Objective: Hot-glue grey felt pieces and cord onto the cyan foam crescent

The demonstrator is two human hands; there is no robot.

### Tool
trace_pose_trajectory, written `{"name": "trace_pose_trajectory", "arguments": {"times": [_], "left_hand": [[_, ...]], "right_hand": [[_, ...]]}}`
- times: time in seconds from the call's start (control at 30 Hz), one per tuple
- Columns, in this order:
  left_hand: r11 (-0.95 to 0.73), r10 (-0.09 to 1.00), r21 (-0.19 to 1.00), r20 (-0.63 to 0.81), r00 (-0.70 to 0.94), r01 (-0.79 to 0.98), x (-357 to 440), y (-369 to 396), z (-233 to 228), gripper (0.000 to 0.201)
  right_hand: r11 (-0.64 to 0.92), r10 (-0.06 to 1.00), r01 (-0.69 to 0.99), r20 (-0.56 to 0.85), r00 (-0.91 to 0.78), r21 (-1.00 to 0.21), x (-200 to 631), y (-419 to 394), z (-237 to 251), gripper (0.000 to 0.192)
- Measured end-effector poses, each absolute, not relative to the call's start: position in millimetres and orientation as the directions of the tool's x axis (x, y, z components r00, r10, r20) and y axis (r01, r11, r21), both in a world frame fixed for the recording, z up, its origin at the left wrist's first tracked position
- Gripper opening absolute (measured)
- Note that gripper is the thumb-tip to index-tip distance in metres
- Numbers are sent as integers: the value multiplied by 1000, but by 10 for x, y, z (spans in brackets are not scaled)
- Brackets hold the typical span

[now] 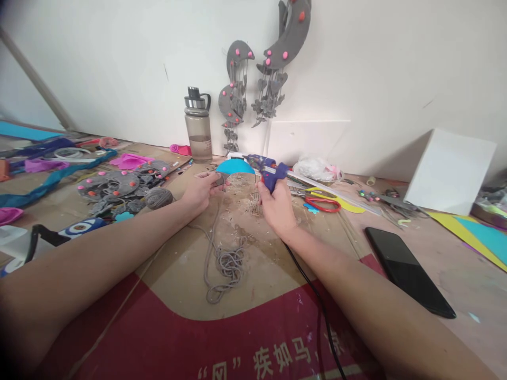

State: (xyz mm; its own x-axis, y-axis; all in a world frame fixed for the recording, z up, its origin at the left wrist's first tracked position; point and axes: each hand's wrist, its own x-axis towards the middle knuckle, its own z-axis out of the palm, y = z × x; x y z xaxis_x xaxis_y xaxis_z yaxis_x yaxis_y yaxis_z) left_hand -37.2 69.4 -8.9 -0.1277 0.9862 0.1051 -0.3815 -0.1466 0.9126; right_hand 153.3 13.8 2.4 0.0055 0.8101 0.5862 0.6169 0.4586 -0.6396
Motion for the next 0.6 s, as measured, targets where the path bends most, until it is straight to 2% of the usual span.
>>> {"name": "trace_pose_trajectory", "arguments": {"times": [0.1, 0.17, 0.27, 0.37, 0.43, 0.53, 0.6], "left_hand": [[-167, 980, 899, 108, -165, -406, -410, 712, -82, 7], [-178, 977, 896, 114, -178, -406, -416, 704, -73, 7], [-203, 974, 892, 141, -177, -405, -400, 678, -59, 11], [-217, 972, 894, 161, -171, -393, -370, 654, -47, 9], [-218, 972, 903, 166, -167, -371, -350, 642, -39, 7], [-235, 968, 915, 190, -163, -327, -328, 626, -23, 6], [-265, 962, 915, 227, -155, -305, -317, 618, -9, 6]], "right_hand": [[334, 893, 278, 397, 213, -901, 1578, 276, -2, 18], [226, 935, 165, 261, 239, -960, 1612, 339, 1, 15], [19, 986, 140, 42, 159, -990, 1680, 379, 38, 5], [-171, 985, 185, -168, 29, -968, 1761, 393, 98, 3], [-218, 975, 268, -224, 7, -938, 1817, 407, 141, 6], [-174, 983, 515, -177, 44, -839, 1906, 431, 199, 15], [-71, 997, 747, -63, 38, -661, 1958, 434, 225, 26]]}}
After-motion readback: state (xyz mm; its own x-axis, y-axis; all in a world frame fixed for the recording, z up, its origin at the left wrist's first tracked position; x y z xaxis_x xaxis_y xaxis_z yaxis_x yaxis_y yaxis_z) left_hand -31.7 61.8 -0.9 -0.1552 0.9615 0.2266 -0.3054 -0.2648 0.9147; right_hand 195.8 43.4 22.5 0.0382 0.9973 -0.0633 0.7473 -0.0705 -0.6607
